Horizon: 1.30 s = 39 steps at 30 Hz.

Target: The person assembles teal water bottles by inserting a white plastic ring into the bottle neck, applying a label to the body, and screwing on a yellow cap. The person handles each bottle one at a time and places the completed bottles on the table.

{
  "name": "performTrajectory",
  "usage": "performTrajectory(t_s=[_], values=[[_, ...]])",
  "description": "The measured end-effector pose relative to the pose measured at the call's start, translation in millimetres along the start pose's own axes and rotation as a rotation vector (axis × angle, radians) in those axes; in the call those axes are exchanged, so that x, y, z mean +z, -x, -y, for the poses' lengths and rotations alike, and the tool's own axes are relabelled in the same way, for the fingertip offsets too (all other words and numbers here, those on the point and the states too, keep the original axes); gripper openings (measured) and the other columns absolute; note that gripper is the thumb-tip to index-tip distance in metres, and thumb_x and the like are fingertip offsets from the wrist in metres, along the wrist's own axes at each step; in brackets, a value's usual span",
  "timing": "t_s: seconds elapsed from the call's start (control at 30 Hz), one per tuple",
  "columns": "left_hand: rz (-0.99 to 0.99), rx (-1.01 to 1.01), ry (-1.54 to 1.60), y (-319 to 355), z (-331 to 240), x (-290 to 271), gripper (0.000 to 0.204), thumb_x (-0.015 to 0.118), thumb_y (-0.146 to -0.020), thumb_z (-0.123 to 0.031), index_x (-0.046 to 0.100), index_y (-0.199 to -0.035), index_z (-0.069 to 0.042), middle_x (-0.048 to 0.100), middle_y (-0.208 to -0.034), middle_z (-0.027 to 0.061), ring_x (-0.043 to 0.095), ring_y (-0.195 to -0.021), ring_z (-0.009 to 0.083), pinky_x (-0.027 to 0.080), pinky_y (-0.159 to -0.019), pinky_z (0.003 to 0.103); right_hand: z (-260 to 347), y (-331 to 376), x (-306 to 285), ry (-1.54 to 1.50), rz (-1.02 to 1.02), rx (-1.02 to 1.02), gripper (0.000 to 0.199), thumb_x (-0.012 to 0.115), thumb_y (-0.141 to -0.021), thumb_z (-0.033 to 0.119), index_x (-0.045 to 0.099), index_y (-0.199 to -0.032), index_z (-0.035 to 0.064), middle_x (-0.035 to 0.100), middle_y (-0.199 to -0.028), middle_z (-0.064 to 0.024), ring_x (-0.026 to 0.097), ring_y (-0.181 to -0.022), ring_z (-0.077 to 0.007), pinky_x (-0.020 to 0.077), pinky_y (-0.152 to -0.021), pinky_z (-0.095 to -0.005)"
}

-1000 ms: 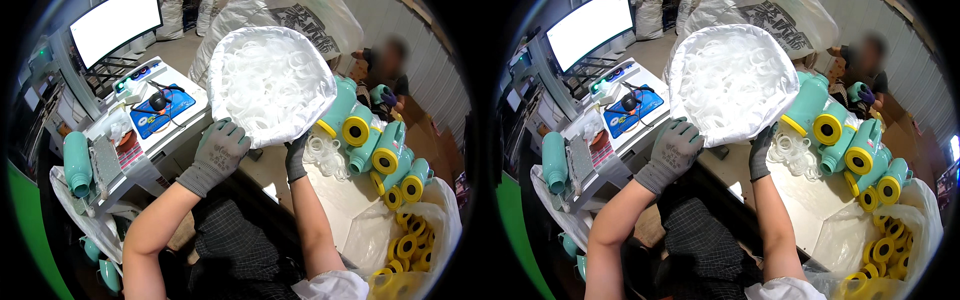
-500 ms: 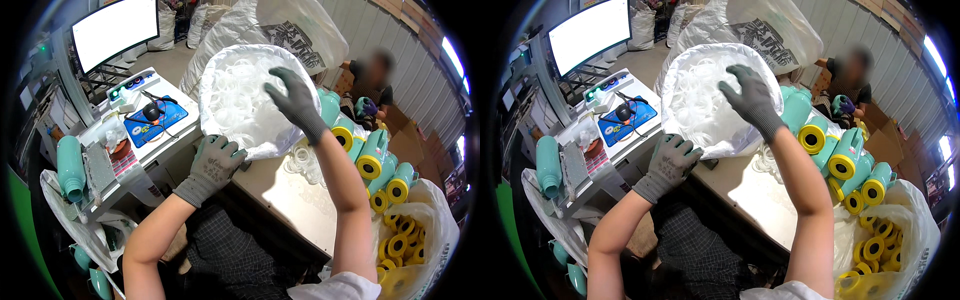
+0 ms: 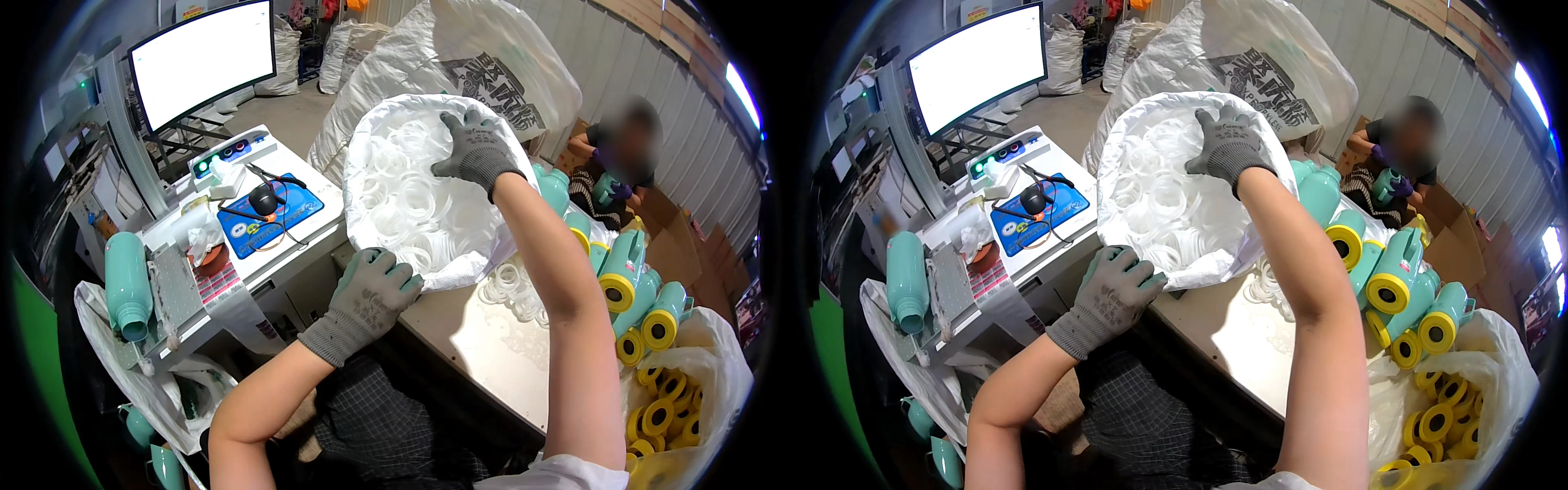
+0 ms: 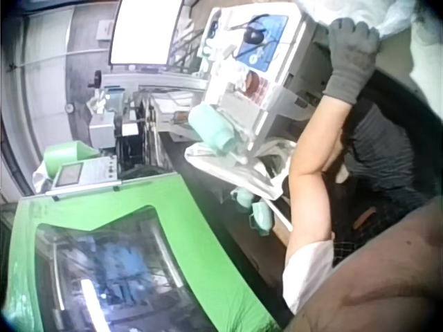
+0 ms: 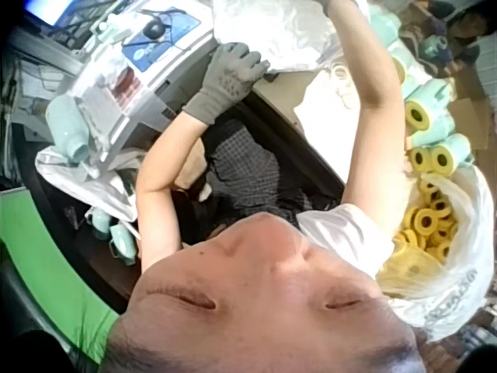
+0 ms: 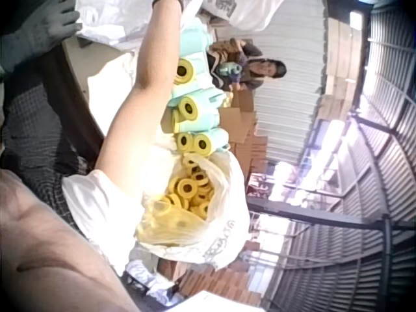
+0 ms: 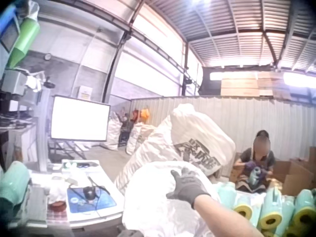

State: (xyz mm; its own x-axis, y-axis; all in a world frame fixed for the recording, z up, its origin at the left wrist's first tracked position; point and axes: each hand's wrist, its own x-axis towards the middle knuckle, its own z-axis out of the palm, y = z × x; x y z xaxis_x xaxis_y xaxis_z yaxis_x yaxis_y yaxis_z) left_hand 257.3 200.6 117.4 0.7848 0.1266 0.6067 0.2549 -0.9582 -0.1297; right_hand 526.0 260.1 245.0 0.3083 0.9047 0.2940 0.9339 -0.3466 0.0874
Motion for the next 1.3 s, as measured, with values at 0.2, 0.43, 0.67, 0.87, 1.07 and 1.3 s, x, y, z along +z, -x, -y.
performTrajectory(t_s=[0.2, 0.43, 0.67, 0.87, 1.07, 1.3], values=[[0.0, 0.003, -0.001, -7, 0, -8, 0.022, 0.072, -0.082, -0.017, 0.073, -0.104, -0.014, 0.064, -0.097, 0.0029, 0.062, -0.098, 0.0235, 0.049, -0.094, 0.044, -7, -28, 31, -0.045, -0.061, 0.005, 0.092, 0.087, -0.069, 0.044, 0.05, -0.153, 0.0335, 0.03, -0.166, -0.0147, 0.044, -0.144, -0.0438, 0.0466, -0.113, -0.0539], [-0.053, -0.043, -0.011, -20, 15, -6, 0.025, 0.075, -0.081, -0.019, 0.073, -0.106, -0.015, 0.064, -0.099, 0.0041, 0.062, -0.102, 0.0247, 0.047, -0.099, 0.045, -2, 14, 17, -0.076, -0.029, -0.157, 0.071, 0.082, -0.074, 0.024, 0.06, -0.142, 0.0277, 0.047, -0.155, -0.0076, 0.052, -0.135, -0.039, 0.0506, -0.109, -0.0496], [-0.023, -0.077, -0.029, -20, 17, -11, 0.028, 0.077, -0.081, -0.021, 0.073, -0.108, -0.016, 0.064, -0.103, 0.0059, 0.061, -0.105, 0.0257, 0.045, -0.104, 0.046, 23, 54, -7, -0.004, 0.026, -0.369, 0.066, 0.079, -0.079, 0.017, 0.059, -0.141, 0.0261, 0.055, -0.141, -0.0084, 0.056, -0.129, -0.0363, 0.0553, -0.103, -0.0467], [-0.012, -0.115, 0.004, -20, 14, -13, 0.027, 0.077, -0.081, -0.021, 0.073, -0.107, -0.016, 0.064, -0.103, 0.0059, 0.061, -0.106, 0.0264, 0.044, -0.107, 0.047, 31, 61, -1, -0.015, 0.094, -0.416, 0.076, 0.08, -0.076, 0.022, 0.055, -0.147, 0.0255, 0.05, -0.151, -0.0092, 0.048, -0.14, -0.0349, 0.0471, -0.111, -0.0519], [-0.034, -0.104, 0.014, -19, 18, -13, 0.027, 0.078, -0.08, -0.021, 0.073, -0.106, -0.016, 0.064, -0.104, 0.0053, 0.062, -0.105, 0.0263, 0.044, -0.107, 0.046, 7, 18, -22, -0.105, 0.074, -0.394, 0.095, 0.083, -0.064, 0.052, 0.053, -0.151, 0.0292, 0.042, -0.163, -0.0123, 0.037, -0.15, -0.039, 0.0351, -0.119, -0.0575], [0.014, -0.073, 0.039, -24, 19, -13, 0.029, 0.079, -0.078, -0.021, 0.073, -0.105, -0.015, 0.064, -0.102, 0.005, 0.062, -0.104, 0.0259, 0.046, -0.104, 0.046, -1, -42, -8, -0.042, 0.042, -0.174, 0.104, 0.085, -0.066, 0.066, 0.049, -0.155, 0.0255, 0.04, -0.164, -0.0124, 0.034, -0.151, -0.0408, 0.0333, -0.123, -0.0536]])
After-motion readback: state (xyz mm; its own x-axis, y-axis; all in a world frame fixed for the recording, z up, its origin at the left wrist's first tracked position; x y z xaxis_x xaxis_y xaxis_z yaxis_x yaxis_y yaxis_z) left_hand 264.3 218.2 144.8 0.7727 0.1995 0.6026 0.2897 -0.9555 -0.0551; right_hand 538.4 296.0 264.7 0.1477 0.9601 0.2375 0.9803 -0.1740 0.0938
